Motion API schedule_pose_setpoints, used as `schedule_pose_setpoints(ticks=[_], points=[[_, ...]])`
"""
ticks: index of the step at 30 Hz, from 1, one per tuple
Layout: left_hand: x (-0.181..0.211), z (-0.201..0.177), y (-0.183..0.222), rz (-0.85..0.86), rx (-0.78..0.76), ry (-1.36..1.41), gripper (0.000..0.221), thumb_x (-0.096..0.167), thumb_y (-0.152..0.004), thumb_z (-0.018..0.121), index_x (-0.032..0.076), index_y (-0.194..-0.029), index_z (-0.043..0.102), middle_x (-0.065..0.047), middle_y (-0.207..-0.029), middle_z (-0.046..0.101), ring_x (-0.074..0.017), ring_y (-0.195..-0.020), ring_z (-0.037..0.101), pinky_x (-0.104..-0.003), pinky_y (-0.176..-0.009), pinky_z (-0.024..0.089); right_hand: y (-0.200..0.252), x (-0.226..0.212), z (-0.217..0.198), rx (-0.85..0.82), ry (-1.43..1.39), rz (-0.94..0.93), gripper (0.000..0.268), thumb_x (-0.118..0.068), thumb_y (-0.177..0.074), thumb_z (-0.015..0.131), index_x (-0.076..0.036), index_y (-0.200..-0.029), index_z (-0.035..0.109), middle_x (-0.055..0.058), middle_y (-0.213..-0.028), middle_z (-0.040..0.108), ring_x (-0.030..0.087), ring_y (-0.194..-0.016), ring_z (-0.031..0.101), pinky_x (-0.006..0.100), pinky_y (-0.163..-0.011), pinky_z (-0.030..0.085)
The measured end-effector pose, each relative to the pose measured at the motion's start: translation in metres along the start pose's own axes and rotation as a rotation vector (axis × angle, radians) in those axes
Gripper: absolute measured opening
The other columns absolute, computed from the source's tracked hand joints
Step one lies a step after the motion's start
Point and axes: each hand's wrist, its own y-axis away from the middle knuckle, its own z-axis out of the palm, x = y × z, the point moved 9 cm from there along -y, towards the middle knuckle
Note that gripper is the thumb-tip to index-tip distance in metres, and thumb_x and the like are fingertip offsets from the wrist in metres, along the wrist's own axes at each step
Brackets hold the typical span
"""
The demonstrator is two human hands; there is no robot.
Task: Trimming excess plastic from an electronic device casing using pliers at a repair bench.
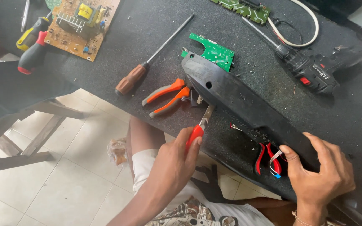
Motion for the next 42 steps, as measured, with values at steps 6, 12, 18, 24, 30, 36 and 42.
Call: schedule_pose_setpoints(ticks=[6, 12, 18, 24, 30, 36, 42], points=[[0.000, -0.011, -0.005, 0.029, 0.072, 0.028, 0.033, 0.040, -0.103, 0.046, 0.017, -0.124, 0.057, -0.019, -0.080, 0.072, -0.0505, -0.073, 0.062, -0.049, -0.064, 0.046, 0.001, 0.000, 0.000, 0.008, 0.015, -0.005, 0.044, -0.042, -0.103, 0.090, -0.003, -0.121, 0.083, 0.012, -0.116, 0.080, 0.034, -0.103, 0.076, 0.045, -0.088, 0.052], [-0.002, 0.030, 0.003, 0.001, -0.069, -0.012, 0.027, 0.042, -0.105, 0.046, 0.018, -0.116, 0.051, -0.023, -0.085, 0.071, -0.0540, -0.077, 0.062, -0.056, -0.064, 0.044, -0.001, -0.006, -0.001, 0.021, -0.010, -0.001, 0.044, -0.041, -0.101, 0.091, -0.002, -0.119, 0.082, 0.013, -0.114, 0.079, 0.034, -0.102, 0.075, 0.046, -0.088, 0.052], [-0.002, 0.004, -0.003, 0.060, 0.081, -0.025, 0.029, 0.041, -0.103, 0.047, 0.020, -0.122, 0.055, -0.020, -0.086, 0.073, -0.0534, -0.075, 0.063, -0.054, -0.061, 0.047, -0.003, -0.001, 0.000, 0.021, 0.015, -0.018, 0.042, -0.042, -0.103, 0.089, -0.002, -0.118, 0.084, 0.012, -0.113, 0.080, 0.032, -0.102, 0.076, 0.044, -0.086, 0.052], [-0.003, 0.032, 0.005, 0.003, -0.056, -0.009, 0.026, 0.042, -0.106, 0.043, 0.018, -0.116, 0.049, -0.019, -0.083, 0.069, -0.0533, -0.074, 0.059, -0.054, -0.062, 0.044, -0.003, -0.003, 0.000, 0.011, 0.024, -0.004, 0.042, -0.043, -0.102, 0.089, -0.004, -0.117, 0.084, 0.011, -0.113, 0.080, 0.032, -0.101, 0.075, 0.044, -0.086, 0.051], [-0.001, 0.009, -0.002, 0.084, 0.096, 0.014, 0.026, 0.038, -0.104, 0.047, 0.019, -0.120, 0.055, -0.016, -0.085, 0.074, -0.0514, -0.074, 0.063, -0.052, -0.061, 0.047, -0.003, -0.004, 0.000, 0.004, 0.009, -0.007, 0.042, -0.040, -0.102, 0.090, -0.002, -0.118, 0.083, 0.013, -0.114, 0.079, 0.034, -0.102, 0.075, 0.045, -0.086, 0.051], [-0.004, 0.041, 0.005, 0.086, -0.025, -0.035, 0.028, 0.039, -0.105, 0.048, 0.017, -0.122, 0.052, -0.023, -0.081, 0.070, -0.0529, -0.070, 0.063, -0.059, -0.058, 0.045, 0.000, -0.004, 0.001, 0.017, 0.023, -0.024, 0.043, -0.043, -0.102, 0.087, -0.003, -0.118, 0.083, 0.012, -0.113, 0.079, 0.033, -0.101, 0.075, 0.045, -0.085, 0.051], [-0.001, 0.012, -0.002, 0.098, 0.101, 0.037, 0.026, 0.037, -0.104, 0.050, 0.018, -0.121, 0.055, -0.020, -0.085, 0.073, -0.0516, -0.074, 0.064, -0.052, -0.062, 0.048, -0.005, -0.004, -0.001, 0.024, 0.025, -0.025, 0.045, -0.045, -0.104, 0.085, -0.001, -0.115, 0.085, 0.011, -0.110, 0.081, 0.031, -0.099, 0.077, 0.041, -0.082, 0.050]])
